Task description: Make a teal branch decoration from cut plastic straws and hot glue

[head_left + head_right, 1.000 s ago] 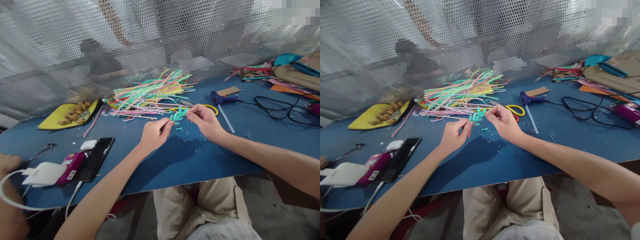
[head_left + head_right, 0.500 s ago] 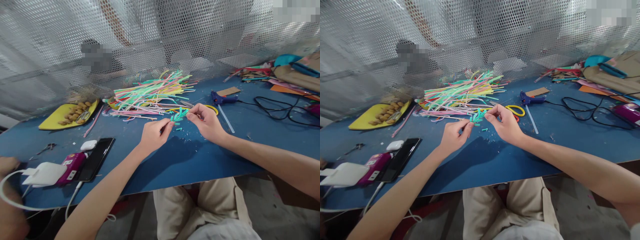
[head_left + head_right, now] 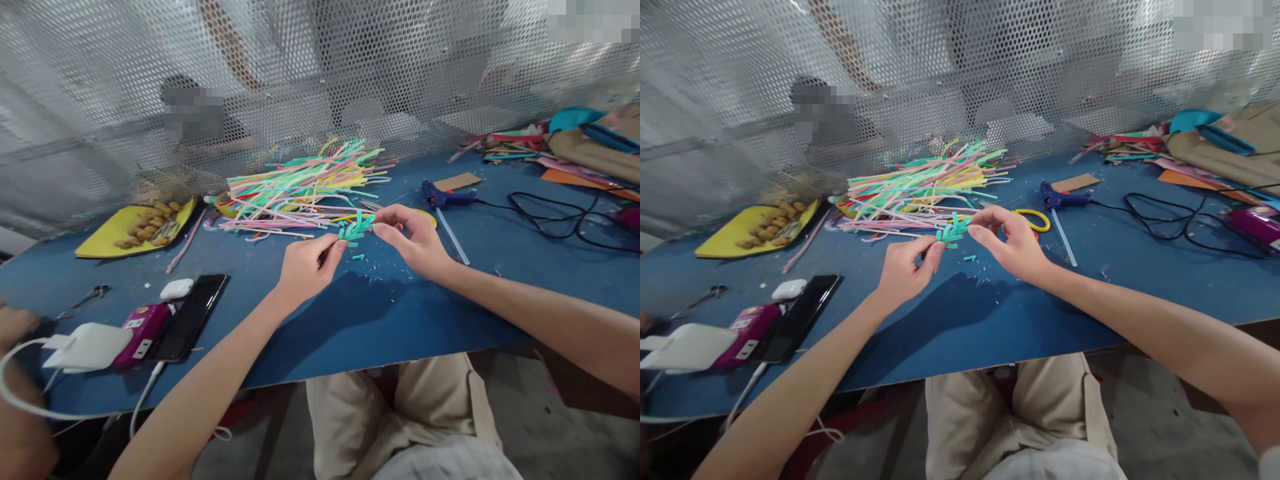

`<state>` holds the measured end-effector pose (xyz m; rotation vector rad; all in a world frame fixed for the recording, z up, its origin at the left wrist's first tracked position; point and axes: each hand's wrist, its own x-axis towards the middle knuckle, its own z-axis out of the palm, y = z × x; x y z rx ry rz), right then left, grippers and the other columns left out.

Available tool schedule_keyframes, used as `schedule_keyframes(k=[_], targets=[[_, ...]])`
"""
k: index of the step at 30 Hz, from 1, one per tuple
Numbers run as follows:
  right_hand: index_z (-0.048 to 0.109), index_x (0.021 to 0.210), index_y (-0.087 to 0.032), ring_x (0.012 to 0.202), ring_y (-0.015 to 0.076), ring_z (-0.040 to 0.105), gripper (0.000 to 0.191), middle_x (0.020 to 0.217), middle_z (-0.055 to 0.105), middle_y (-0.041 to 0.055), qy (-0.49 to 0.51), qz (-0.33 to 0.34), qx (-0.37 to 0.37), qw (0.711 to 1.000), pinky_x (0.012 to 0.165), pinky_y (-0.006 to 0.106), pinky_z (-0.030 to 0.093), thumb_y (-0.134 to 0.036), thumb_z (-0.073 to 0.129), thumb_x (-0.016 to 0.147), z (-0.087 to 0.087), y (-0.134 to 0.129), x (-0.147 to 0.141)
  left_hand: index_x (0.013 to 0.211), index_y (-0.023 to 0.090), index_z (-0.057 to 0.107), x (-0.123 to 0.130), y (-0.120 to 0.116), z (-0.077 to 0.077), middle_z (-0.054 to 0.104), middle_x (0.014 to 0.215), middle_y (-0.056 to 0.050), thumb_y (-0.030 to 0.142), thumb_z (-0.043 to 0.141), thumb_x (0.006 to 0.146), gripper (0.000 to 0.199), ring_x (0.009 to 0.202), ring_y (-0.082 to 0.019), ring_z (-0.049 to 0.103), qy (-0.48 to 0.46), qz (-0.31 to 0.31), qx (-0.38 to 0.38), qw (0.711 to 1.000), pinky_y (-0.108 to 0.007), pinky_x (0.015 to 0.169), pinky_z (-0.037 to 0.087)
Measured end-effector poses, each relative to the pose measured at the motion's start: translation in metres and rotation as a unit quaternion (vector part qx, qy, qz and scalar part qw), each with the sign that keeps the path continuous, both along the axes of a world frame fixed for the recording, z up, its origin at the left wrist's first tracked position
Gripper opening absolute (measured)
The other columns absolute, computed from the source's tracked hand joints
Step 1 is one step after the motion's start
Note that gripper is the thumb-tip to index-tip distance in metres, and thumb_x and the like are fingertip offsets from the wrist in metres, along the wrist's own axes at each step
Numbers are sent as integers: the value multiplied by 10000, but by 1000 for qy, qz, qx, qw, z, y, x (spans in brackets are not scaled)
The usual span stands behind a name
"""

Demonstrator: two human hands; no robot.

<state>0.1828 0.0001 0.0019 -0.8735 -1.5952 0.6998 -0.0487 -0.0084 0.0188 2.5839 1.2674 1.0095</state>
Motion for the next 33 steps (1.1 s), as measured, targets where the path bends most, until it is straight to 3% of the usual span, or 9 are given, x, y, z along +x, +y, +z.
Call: schedule_keyframes(k=[4,16,24,29,33], targets=[[732,890,-200,668,134,534,224,779,697,3,-44,-20,24,999,661,300,461,-420,754,854,-1,0,1,656,186,546,1,-1,0,552,554,21,385,465,1036,437,504,-97,496,9,1,-1,1000,-251,592,363],[706,771,-201,649,148,535,209,712,674,7,-67,-47,32,996,664,330,461,-376,706,884,2,-3,-1,693,185,593,1,0,-3,550,552,22,396,474,1035,419,504,-99,488,18,-1,7,1000,-251,577,350],[717,993,-206,666,138,522,184,787,674,-2,-56,-35,69,995,662,321,461,-338,735,865,1,-2,2,666,183,567,2,0,-2,555,552,18,389,477,1030,428,503,-97,488,12,-4,0,1000,-248,579,354],[742,854,-218,664,158,543,162,757,696,16,-82,-73,66,992,672,350,465,-378,737,881,2,-3,0,689,185,591,2,0,-2,531,546,23,388,482,1031,412,498,-98,470,15,-8,12,1000,-250,571,347],[759,820,-225,667,164,540,173,765,714,24,-90,-66,65,992,683,361,470,-386,749,883,2,-3,0,680,184,576,2,0,-3,531,539,24,387,478,1034,419,496,-96,475,12,-6,11,1000,-254,573,345]])
